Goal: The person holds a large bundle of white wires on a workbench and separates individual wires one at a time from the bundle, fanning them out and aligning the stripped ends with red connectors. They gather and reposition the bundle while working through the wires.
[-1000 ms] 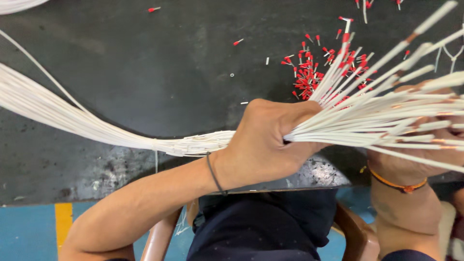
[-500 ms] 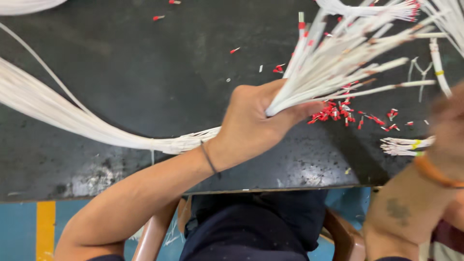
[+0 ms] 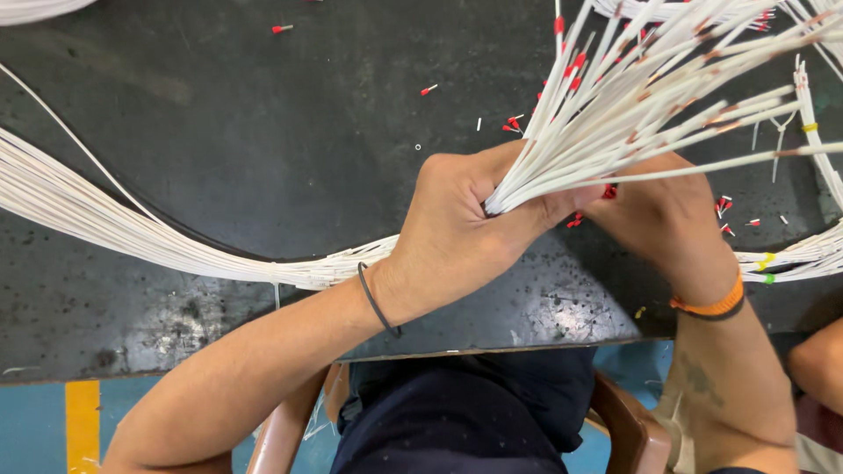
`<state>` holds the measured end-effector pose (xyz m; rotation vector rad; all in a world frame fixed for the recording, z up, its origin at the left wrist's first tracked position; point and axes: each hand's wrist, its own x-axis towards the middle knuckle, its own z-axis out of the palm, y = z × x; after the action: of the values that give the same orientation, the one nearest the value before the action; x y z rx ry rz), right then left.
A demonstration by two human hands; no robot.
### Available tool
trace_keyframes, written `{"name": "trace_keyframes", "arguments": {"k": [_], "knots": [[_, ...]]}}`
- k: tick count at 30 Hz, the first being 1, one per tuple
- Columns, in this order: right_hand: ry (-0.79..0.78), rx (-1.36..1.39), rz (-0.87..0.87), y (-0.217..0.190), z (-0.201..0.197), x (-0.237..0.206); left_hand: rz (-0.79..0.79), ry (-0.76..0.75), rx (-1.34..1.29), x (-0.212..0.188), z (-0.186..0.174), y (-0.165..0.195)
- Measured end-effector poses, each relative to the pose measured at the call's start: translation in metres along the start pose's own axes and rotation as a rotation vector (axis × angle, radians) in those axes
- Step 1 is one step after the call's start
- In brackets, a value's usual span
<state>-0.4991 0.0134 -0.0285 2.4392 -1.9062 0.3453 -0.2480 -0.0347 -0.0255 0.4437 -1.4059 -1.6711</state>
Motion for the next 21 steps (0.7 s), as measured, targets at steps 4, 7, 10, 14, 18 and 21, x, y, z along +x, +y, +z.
{"name": "trace_keyframes", "arguments": {"k": [4,7,10,14,18,21], "knots": [[0.011,0.189,-0.147,0.004,0.008,0.006,0.044,0.035,0.116,0.000,-0.005,0.003],[-0.025,0.080,-0.189,0.007,0.009,0.013,0.018,0.050,-0.010,0.003,-0.008,0.004],[0.062,0.137,-0.226,0.011,0.013,0.017,0.043,0.050,0.015,0.005,-0.010,0.007],[0.075,0.144,-0.130,0.011,0.017,0.017,0.008,0.039,0.149,0.007,-0.008,0.007],[0.188,0.204,-0.144,0.012,0.007,0.013,0.006,0.002,0.145,0.007,-0.008,0.004],[0.177,0.250,-0.036,0.013,-0.004,0.004,0.010,-0.016,0.168,0.005,-0.007,0.002]]}}
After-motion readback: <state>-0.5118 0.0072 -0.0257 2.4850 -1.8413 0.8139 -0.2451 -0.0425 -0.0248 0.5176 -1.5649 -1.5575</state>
